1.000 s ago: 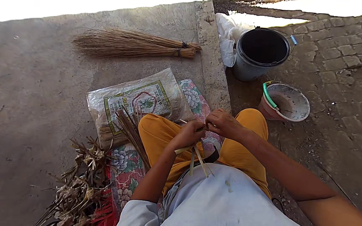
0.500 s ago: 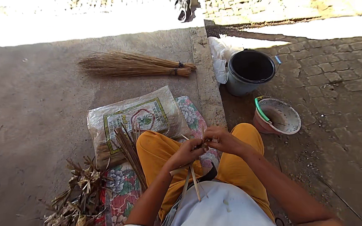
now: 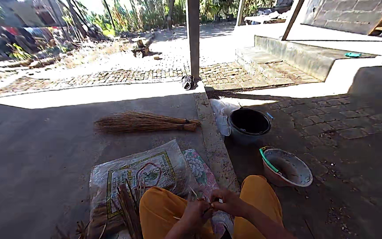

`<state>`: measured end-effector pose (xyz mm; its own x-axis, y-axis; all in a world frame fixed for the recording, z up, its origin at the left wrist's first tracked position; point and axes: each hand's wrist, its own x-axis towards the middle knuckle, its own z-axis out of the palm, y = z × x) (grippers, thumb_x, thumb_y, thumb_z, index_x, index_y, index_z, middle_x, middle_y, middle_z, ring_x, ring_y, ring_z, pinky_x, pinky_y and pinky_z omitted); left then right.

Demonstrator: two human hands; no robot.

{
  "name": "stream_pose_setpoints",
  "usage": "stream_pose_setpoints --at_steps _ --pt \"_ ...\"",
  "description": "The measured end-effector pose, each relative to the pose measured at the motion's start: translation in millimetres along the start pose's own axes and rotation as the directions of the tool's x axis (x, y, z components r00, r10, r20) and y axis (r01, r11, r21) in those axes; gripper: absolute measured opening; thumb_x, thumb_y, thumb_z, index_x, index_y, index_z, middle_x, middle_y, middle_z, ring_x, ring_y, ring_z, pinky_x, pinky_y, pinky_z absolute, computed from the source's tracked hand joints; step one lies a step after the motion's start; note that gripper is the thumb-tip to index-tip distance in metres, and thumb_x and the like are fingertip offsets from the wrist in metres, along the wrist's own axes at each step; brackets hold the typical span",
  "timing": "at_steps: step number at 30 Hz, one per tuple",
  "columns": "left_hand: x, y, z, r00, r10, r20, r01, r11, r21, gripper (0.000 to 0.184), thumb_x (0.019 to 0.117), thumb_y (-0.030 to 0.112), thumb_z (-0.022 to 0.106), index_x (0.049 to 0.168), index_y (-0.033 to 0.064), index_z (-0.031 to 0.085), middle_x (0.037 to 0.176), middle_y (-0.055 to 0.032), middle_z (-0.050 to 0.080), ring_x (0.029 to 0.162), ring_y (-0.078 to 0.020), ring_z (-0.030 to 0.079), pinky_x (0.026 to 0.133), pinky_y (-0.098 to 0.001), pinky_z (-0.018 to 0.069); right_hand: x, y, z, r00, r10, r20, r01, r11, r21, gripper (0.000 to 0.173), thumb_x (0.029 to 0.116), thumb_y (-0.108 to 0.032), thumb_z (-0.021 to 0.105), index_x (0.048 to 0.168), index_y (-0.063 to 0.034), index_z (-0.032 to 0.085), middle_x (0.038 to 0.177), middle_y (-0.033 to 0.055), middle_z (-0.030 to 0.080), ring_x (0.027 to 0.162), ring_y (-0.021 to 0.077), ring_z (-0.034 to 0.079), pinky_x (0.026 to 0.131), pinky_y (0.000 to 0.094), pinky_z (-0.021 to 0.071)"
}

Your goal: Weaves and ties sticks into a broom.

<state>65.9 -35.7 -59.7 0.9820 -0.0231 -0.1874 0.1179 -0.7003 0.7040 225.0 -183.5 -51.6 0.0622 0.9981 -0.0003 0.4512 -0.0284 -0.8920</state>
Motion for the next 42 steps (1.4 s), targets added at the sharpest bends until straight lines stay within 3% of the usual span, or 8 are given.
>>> stream_pose_setpoints --at_steps 3,8,14,24,29,34,39,42 --pt "9 3 -12 0.995 -0.097 -0.029 0.098 0.993 0.071 0.037 0.1069 0.031 0.047 0.103 0.0053 0.074 0.11 -0.0103 0.071 0.124 -0.0338 0.059 0.111 -0.0793 0.0094 13 -1 -9 0.995 0.097 0.007 -0.096 0.992 -0.079 0.023 0.1006 -0.01 0.056 0.104 0.0095 0.066 0.091 0.0214 0.066 0.084 0.0284 0.064 0.082 0.0441 0.0513" --pt "20 0 -39 0.945 -0.159 -0.286 0.034 0.917 -0.397 0.031 0.1073 0.02 0.048 0.112 0.0009 0.071 0.1 -0.0061 0.074 0.088 -0.0127 0.068 0.085 -0.0382 0.0552 30 -18 -16 0.905 0.056 -0.421 -0.04 0.998 0.048 0.022 0.099 -0.007 0.055 0.109 0.0089 0.066 0.1 0.0171 0.069 0.091 0.0179 0.068 0.088 0.0332 0.055" --pt "36 6 -69 0.747 -0.5 -0.439 -0.223 0.433 -0.873 0.034 0.1114 0.014 0.038 0.12 -0.0043 0.065 0.092 -0.0097 0.073 0.081 -0.0156 0.071 0.075 -0.031 0.0596 35 -30 -3 0.912 -0.292 -0.288 0.244 0.951 -0.19 0.04 0.088 -0.007 0.069 0.128 -0.0067 0.068 0.115 0.0202 0.065 0.095 0.0248 0.065 0.084 0.0383 0.056" --pt "78 14 -76 0.589 -0.544 -0.597 -0.364 0.481 -0.798 0.029 0.1105 0.01 0.04 0.115 -0.0064 0.064 0.088 -0.0073 0.071 0.079 -0.0115 0.069 0.075 -0.0265 0.0577 65 -8 6 0.761 -0.376 -0.529 0.201 0.912 -0.359 0.022 0.0923 -0.018 0.068 0.112 -0.015 0.078 0.105 0.0121 0.069 0.093 0.0219 0.067 0.083 0.039 0.0561" --pt "69 23 -80 0.671 -0.514 -0.534 -0.346 0.419 -0.839 0.03 0.1105 0.013 0.042 0.119 -0.0045 0.065 0.091 -0.0079 0.072 0.081 -0.0131 0.07 0.075 -0.0278 0.0582 41 -16 -18 0.845 -0.35 -0.404 0.241 0.924 -0.296 0.034 0.0912 -0.018 0.07 0.124 -0.0072 0.071 0.109 0.0165 0.066 0.09 0.0179 0.066 0.079 0.0293 0.0572" --pt "57 41 -83 0.751 -0.557 -0.355 -0.321 0.161 -0.933 0.035 0.113 0.019 0.032 0.131 0.0017 0.058 0.099 -0.0103 0.07 0.085 -0.0177 0.069 0.078 -0.0339 0.0578 6 -35 -61 0.955 -0.191 -0.226 0.115 0.944 -0.309 0.041 0.0955 -0.013 0.066 0.133 0.0019 0.063 0.107 0.018 0.069 0.083 0.0222 0.067 0.077 0.0343 0.0574" --pt "60 48 -57 0.77 -0.527 -0.359 -0.351 0.12 -0.929 0.036 0.113 0.019 0.032 0.137 0.0071 0.056 0.103 -0.0078 0.071 0.085 -0.013 0.07 0.076 -0.0269 0.0572 8 -31 -41 0.869 -0.216 -0.446 0.104 0.96 -0.261 0.054 0.091 -0.034 0.075 0.133 -0.0021 0.065 0.105 0.0114 0.066 0.084 0.0122 0.06 0.077 0.0272 0.0523" --pt "60 52 -46 0.759 -0.565 -0.322 -0.308 0.124 -0.943 0.036 0.1129 0.016 0.03 0.14 0.0083 0.052 0.106 -0.0077 0.07 0.084 -0.0127 0.068 0.076 -0.0269 0.0561 21 -27 -15 0.771 -0.237 -0.591 0.096 0.961 -0.26 0.031 0.0898 -0.025 0.075 0.116 -0.0072 0.076 0.105 0.012 0.068 0.086 0.0175 0.063 0.077 0.0362 0.0524"
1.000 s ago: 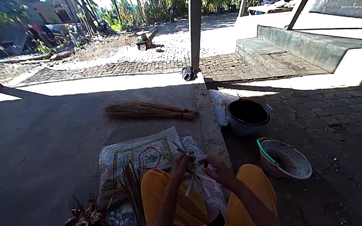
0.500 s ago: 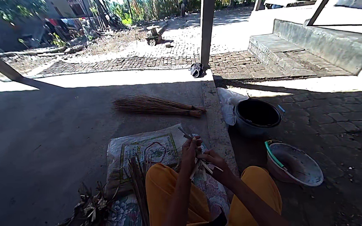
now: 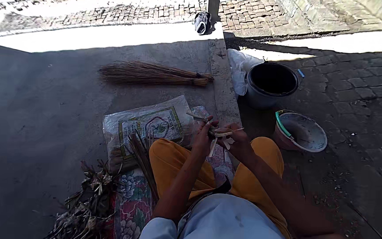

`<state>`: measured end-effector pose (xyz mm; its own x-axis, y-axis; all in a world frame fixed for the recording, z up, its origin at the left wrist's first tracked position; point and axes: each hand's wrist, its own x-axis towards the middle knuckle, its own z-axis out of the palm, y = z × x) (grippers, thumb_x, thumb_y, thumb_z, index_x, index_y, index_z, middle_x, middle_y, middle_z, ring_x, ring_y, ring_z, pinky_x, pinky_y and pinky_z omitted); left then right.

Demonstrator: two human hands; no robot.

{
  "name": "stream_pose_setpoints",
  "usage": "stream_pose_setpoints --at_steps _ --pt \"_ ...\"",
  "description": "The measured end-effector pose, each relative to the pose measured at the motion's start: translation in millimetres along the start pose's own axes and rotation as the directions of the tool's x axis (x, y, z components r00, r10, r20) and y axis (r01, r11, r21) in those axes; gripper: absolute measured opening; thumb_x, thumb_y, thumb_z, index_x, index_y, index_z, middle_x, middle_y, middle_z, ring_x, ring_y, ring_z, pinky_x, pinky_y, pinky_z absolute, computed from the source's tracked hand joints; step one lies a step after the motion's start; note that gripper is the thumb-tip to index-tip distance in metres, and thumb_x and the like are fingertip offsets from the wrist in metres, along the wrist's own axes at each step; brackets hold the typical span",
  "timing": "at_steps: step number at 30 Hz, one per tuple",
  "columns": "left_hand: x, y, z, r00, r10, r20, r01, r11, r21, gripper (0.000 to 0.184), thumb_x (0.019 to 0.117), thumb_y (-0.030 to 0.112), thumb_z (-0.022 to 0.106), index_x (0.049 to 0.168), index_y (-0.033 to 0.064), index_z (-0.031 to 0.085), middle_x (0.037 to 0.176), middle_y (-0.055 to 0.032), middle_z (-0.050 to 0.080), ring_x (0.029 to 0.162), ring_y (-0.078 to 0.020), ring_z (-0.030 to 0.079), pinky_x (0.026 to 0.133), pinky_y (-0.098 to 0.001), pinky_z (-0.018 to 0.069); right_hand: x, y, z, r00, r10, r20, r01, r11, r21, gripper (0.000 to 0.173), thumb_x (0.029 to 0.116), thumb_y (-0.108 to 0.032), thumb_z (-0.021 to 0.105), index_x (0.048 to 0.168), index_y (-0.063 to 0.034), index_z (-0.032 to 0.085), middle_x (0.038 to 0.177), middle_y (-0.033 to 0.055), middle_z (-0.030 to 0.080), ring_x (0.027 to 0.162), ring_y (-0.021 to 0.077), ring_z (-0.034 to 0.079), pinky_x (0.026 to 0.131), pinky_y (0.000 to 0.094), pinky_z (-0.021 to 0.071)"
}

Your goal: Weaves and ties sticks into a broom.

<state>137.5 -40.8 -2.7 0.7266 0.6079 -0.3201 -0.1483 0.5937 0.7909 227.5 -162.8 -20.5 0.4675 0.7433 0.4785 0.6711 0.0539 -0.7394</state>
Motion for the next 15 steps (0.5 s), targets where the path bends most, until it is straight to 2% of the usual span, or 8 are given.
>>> stream_pose_setpoints --at_steps 1,4,7,8,9,12,13,15 --pt "-2 -2 -2 1.0 -0.006 0.007 0.006 1.0 0.019 0.037 0.1129 0.017 0.029 0.142 0.008 0.049 0.107 -0.0081 0.069 0.085 -0.0125 0.068 0.078 -0.0271 0.0557 -1 1 7 0.999 0.021 -0.041 -0.02 1.0 0.02 0.022 0.0908 -0.019 0.073 0.108 -0.0057 0.078 0.102 0.0126 0.068 0.087 0.0185 0.064 0.078 0.0381 0.0532" --pt "-7 0 -13 0.999 -0.045 -0.001 0.045 0.994 0.1 0.04 0.113 0.018 0.031 0.148 0.0042 0.044 0.117 -0.0125 0.067 0.096 -0.0172 0.067 0.088 -0.0331 0.0554 0 6 14 0.985 0.151 -0.088 -0.133 0.974 0.186 0.015 0.0943 -0.01 0.067 0.1 0.0007 0.075 0.101 0.0094 0.07 0.09 0.0076 0.067 0.085 0.0259 0.0571" --pt "-16 8 -33 0.998 0.039 0.043 -0.053 0.908 0.415 0.048 0.1093 0.016 0.043 0.155 0.0021 0.036 0.143 -0.0182 0.055 0.121 -0.0244 0.061 0.099 -0.0407 0.0528 5 11 5 0.949 0.301 -0.089 -0.267 0.923 0.276 0.013 0.0953 -0.006 0.065 0.101 0.0039 0.072 0.096 0.0065 0.071 0.08 0.0021 0.065 0.077 0.0203 0.0561" --pt "-20 11 -39 0.991 0.102 0.086 -0.133 0.824 0.551 0.052 0.1069 0.017 0.048 0.155 0.0017 0.037 0.149 -0.0198 0.049 0.126 -0.0265 0.059 0.101 -0.0418 0.0523 7 12 1 0.937 0.337 -0.09 -0.299 0.909 0.289 0.011 0.0946 -0.006 0.067 0.101 0.0032 0.07 0.092 0.0043 0.071 0.076 0.0012 0.064 0.073 0.0195 0.0552" --pt "-24 12 -43 0.975 0.18 0.133 -0.223 0.721 0.656 0.051 0.1042 0.018 0.054 0.151 0.0008 0.044 0.149 -0.0209 0.05 0.127 -0.0273 0.058 0.101 -0.0423 0.0515 9 12 -4 0.926 0.369 -0.082 -0.331 0.896 0.298 0.01 0.0941 -0.005 0.069 0.101 0.0021 0.069 0.088 0.0023 0.07 0.073 0.0007 0.062 0.071 0.0193 0.0542" --pt "-32 13 -45 0.908 0.313 0.28 -0.397 0.42 0.816 0.036 0.0989 0.026 0.063 0.129 0.0065 0.069 0.138 -0.015 0.061 0.128 -0.0279 0.057 0.106 -0.0489 0.0469 16 5 -15 0.907 0.421 0.013 -0.403 0.857 0.323 0.004 0.0941 -0.003 0.069 0.097 -0.0009 0.068 0.082 -0.0005 0.068 0.069 0.0017 0.061 0.069 0.0198 0.0531" --pt "-36 17 -41 0.912 0.283 0.297 -0.38 0.31 0.872 0.035 0.099 0.031 0.063 0.126 0.012 0.071 0.138 -0.0113 0.063 0.13 -0.03 0.056 0.107 -0.0549 0.0425 18 3 -18 0.908 0.415 0.05 -0.408 0.856 0.318 0.002 0.0941 -0.003 0.069 0.096 -0.0011 0.067 0.081 -0.0005 0.067 0.068 0.0021 0.059 0.067 0.0196 0.0524" --pt "-46 31 -32 0.948 0.165 0.272 -0.287 0.075 0.955 0.037 0.1009 0.044 0.058 0.128 0.023 0.072 0.143 -0.0058 0.06 0.141 -0.0376 0.045 0.11 -0.0746 0.0224 22 2 -23 0.921 0.375 0.104 -0.389 0.88 0.275 0.003 0.0948 -0.003 0.068 0.094 -0.001 0.069 0.086 0.0011 0.067 0.071 0.0029 0.059 0.069 0.0202 0.0519"
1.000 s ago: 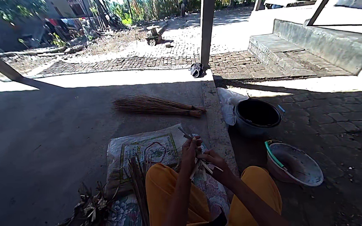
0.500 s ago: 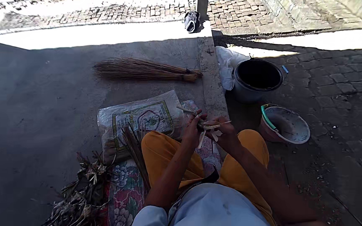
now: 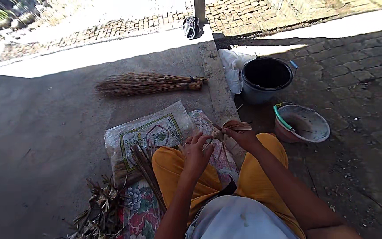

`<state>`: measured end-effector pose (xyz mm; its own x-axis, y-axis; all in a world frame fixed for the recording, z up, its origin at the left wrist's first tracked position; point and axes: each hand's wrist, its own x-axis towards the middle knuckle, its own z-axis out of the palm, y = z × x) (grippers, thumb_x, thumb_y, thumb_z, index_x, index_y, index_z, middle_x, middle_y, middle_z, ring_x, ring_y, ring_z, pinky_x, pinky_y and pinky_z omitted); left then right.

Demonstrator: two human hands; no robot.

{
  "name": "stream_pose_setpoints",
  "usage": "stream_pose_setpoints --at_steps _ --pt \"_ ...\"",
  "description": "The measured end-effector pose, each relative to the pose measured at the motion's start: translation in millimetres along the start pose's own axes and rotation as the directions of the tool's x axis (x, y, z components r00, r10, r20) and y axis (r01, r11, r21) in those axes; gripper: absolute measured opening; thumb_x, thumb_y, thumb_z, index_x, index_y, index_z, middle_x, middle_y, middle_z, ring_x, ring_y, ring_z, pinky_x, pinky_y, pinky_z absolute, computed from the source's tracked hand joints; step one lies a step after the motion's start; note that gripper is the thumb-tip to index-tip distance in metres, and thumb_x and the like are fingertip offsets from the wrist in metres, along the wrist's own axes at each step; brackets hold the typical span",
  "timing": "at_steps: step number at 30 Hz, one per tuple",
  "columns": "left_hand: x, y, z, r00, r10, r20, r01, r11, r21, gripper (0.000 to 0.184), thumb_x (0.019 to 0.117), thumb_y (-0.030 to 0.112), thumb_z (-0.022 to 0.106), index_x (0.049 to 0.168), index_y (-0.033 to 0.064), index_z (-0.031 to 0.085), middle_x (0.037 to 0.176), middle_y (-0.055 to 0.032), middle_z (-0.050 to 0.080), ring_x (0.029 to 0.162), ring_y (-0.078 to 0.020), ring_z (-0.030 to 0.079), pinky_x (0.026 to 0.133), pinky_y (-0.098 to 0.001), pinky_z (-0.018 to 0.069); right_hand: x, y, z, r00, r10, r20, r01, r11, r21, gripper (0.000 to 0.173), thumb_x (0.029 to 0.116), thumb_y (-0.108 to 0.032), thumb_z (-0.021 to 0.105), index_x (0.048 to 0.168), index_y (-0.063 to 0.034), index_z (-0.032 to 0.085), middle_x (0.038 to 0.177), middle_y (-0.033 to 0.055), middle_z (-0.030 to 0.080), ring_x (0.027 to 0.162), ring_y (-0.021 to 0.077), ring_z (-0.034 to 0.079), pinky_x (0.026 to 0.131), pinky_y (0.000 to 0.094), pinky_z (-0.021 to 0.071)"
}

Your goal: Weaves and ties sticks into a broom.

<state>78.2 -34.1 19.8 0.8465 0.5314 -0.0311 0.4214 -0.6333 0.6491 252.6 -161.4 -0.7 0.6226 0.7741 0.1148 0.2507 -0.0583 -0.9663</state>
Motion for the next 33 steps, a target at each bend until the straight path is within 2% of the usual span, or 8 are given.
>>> stream_pose_setpoints --at_steps 3,6,8,10,13,20,28,33 --pt "-2 10 -13 1.0 0.015 0.005 -0.016 0.995 0.102 0.04 0.1005 0.05 0.057 0.129 0.0259 0.071 0.144 -0.0049 0.06 0.144 -0.0426 0.041 0.106 -0.0841 0.0108 0 -2 -9 0.993 -0.08 0.086 0.089 0.991 -0.097 0.007 0.0956 -0.008 0.067 0.092 -0.0022 0.07 0.089 0.0018 0.064 0.073 0.0027 0.057 0.069 0.0195 0.0502" --pt "10 -2 1 0.989 0.14 0.047 -0.13 0.975 -0.178 0.039 0.1028 0.039 0.057 0.132 0.0149 0.069 0.139 -0.0066 0.063 0.133 -0.027 0.054 0.109 -0.0573 0.0378 -4 -9 -12 0.978 -0.065 0.198 0.069 0.997 -0.014 0.007 0.0968 -0.007 0.065 0.093 -0.0026 0.069 0.082 -0.0014 0.064 0.07 0.0008 0.057 0.068 0.017 0.0497" --pt "20 -12 21 0.976 0.184 0.118 -0.075 0.79 -0.608 0.027 0.1036 0.02 0.057 0.121 0.0015 0.068 0.117 -0.0043 0.07 0.107 -0.009 0.065 0.097 -0.0313 0.0535 -7 -12 -7 0.975 -0.04 0.219 0.02 0.995 0.094 0.006 0.0971 -0.005 0.063 0.094 -0.0039 0.068 0.078 -0.0045 0.066 0.068 -0.0004 0.058 0.068 0.0166 0.0508" --pt "19 -8 33 0.981 0.098 0.167 0.098 0.495 -0.864 0.016 0.1027 0.008 0.056 0.113 -0.0029 0.063 0.098 -0.0049 0.07 0.086 -0.011 0.07 0.08 -0.0304 0.0605 -10 -10 0 0.988 0.008 0.153 -0.037 0.981 0.188 0.006 0.0973 -0.004 0.063 0.096 -0.0036 0.069 0.079 -0.0031 0.067 0.069 0.0022 0.06 0.07 0.0185 0.0519" --pt "12 0 45 0.997 -0.019 0.081 0.082 0.349 -0.933 0.017 0.0967 -0.002 0.06 0.113 -0.0009 0.061 0.098 -0.0056 0.069 0.081 -0.0125 0.068 0.074 -0.0292 0.0599 -15 -4 11 0.996 0.092 0.013 -0.091 0.939 0.332 0.005 0.0951 0.001 0.065 0.093 -0.0025 0.068 0.078 0.0002 0.069 0.067 0.005 0.062 0.068 0.0198 0.0538" --pt "19 -14 67 0.959 0.157 -0.236 -0.283 0.5 -0.818 0.01 0.0901 -0.005 0.063 0.097 -0.0008 0.07 0.111 -0.0061 0.066 0.098 -0.0063 0.063 0.083 -0.0225 0.054 -14 10 22 0.975 0.222 0.006 -0.198 0.855 0.479 0.008 0.0951 0.004 0.062 0.089 -0.0017 0.064 0.075 0.0013 0.068 0.063 0.0063 0.063 0.064 0.021 0.0556" --pt "18 3 70 0.973 -0.077 -0.215 -0.127 0.598 -0.791 0.026 0.0957 -0.001 0.061 0.12 -0.0049 0.069 0.104 -0.0084 0.064 0.075 -0.0051 0.061 0.066 -0.0187 0.0546 -17 16 33 0.98 0.082 -0.179 -0.009 0.926 0.378 0.006 0.0965 0.0 0.062 0.093 -0.0016 0.066 0.076 -0.0036 0.067 0.067 0.0025 0.062 0.068 0.019 0.0544" --pt "18 -4 78 0.966 -0.012 -0.257 -0.199 0.597 -0.777 0.01 0.0898 -0.002 0.061 0.1 -0.0007 0.061 0.086 0.0 0.064 0.065 -0.0011 0.057 0.06 -0.018 0.051 -17 15 36 0.979 0.102 -0.175 -0.048 0.956 0.289 0.005 0.0946 0.0 0.062 0.091 0.0007 0.064 0.071 -0.0038 0.064 0.061 0.0006 0.059 0.062 0.0181 0.0526"
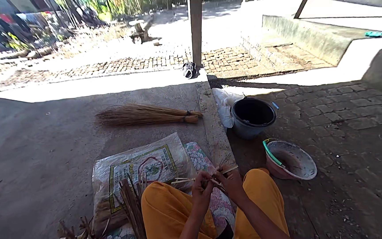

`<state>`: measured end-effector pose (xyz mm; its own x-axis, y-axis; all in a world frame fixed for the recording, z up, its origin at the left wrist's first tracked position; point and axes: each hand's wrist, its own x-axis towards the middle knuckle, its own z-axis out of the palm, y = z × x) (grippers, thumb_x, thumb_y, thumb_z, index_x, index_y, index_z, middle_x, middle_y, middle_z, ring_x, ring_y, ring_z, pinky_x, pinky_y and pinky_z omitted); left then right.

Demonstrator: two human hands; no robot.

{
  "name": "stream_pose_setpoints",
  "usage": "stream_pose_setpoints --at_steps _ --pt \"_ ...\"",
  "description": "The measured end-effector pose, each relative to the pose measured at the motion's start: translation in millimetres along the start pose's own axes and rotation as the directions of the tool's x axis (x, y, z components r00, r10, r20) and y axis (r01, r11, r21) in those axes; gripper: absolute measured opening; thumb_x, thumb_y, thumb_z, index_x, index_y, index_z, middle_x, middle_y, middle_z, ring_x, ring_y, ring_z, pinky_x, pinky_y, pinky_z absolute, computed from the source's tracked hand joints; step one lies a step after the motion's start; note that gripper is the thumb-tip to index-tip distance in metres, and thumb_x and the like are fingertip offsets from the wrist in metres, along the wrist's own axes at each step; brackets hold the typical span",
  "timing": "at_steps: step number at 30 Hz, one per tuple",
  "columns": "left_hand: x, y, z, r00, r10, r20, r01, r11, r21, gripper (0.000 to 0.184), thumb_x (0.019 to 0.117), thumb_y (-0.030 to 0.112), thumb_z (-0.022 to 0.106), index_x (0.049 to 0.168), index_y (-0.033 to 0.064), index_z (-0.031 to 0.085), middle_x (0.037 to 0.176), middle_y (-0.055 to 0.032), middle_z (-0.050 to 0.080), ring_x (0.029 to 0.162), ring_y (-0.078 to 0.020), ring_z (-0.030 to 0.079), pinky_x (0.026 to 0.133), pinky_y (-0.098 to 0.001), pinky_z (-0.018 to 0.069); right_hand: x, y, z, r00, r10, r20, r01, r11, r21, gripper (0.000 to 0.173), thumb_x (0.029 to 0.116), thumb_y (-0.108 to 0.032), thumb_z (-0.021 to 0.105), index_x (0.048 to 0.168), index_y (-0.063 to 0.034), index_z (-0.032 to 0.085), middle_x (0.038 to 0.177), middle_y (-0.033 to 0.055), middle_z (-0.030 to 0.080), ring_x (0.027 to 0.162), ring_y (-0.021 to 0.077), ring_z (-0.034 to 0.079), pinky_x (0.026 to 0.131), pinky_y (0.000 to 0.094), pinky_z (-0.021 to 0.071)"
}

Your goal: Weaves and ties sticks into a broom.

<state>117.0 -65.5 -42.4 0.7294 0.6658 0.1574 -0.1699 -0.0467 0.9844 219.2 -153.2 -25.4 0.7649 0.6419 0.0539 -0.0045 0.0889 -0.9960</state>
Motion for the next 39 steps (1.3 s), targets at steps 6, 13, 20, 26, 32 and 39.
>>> stream_pose_setpoints --at_steps 6,13,20,26,32,39 --pt "-1 -22 -11 0.963 0.208 0.171 -0.238 0.954 0.182 0.013 0.0888 0.006 0.068 0.095 0.0088 0.079 0.115 -0.0091 0.065 0.109 -0.0092 0.06 0.093 -0.0253 0.0519 8 4 -12 0.959 0.252 0.131 -0.26 0.964 0.051 0.008 0.0937 0.001 0.064 0.087 -0.0024 0.061 0.066 -0.0028 0.062 0.057 0.0043 0.059 0.059 0.0217 0.0534" --pt "-11 -32 0 0.966 0.258 -0.001 -0.252 0.941 0.226 0.024 0.0898 -0.004 0.063 0.102 0.007 0.08 0.106 -0.0123 0.066 0.098 -0.0107 0.063 0.081 -0.0226 0.0549 4 9 -5 0.953 0.303 -0.006 -0.297 0.938 0.176 0.009 0.0952 0.004 0.063 0.088 -0.0008 0.063 0.071 0.0023 0.068 0.061 0.0071 0.064 0.061 0.023 0.0564" --pt "-13 -18 -3 0.995 0.045 -0.093 -0.029 0.986 0.167 0.023 0.0927 -0.002 0.065 0.114 -0.0052 0.072 0.106 -0.0161 0.066 0.078 -0.011 0.066 0.065 -0.0239 0.0576 -5 26 6 0.999 -0.05 -0.005 0.051 0.997 0.05 0.009 0.0962 -0.001 0.059 0.089 -0.0026 0.064 0.068 -0.0035 0.065 0.059 0.0023 0.061 0.061 0.018 0.053" --pt "-6 0 -24 0.902 -0.379 0.208 0.43 0.839 -0.334 0.015 0.1032 0.004 0.049 0.11 0.0021 0.062 0.087 -0.0072 0.071 0.07 -0.0151 0.069 0.062 -0.032 0.0602 2 7 -21 0.911 -0.025 0.412 -0.008 0.997 0.077 0.014 0.095 -0.004 0.065 0.108 -0.0015 0.065 0.089 -0.0009 0.071 0.075 0.0061 0.066 0.073 0.0243 0.0575" --pt "-8 -10 -30 0.874 -0.315 0.37 0.457 0.792 -0.405 0.014 0.1027 0.005 0.051 0.109 0.0075 0.063 0.094 -0.0065 0.073 0.077 -0.0149 0.071 0.067 -0.0322 0.061 11 4 -38 0.815 -0.032 0.579 0.007 0.999 0.047 0.009 0.0971 -0.007 0.066 0.105 -0.0029 0.069 0.093 -0.0008 0.07 0.08 0.0068 0.067 0.078 0.0256 0.058" --pt "-10 -5 -28 0.842 -0.341 0.417 0.505 0.77 -0.39 0.013 0.1029 0.01 0.052 0.112 0.0087 0.062 0.096 -0.0048 0.072 0.077 -0.0138 0.07 0.067 -0.0309 0.0605 5 -2 -39 0.814 -0.034 0.58 0.093 0.993 -0.071 0.013 0.0986 -0.009 0.064 0.108 -0.0008 0.067 0.095 0.0003 0.069 0.076 0.0046 0.065 0.072 0.0227 0.0577"
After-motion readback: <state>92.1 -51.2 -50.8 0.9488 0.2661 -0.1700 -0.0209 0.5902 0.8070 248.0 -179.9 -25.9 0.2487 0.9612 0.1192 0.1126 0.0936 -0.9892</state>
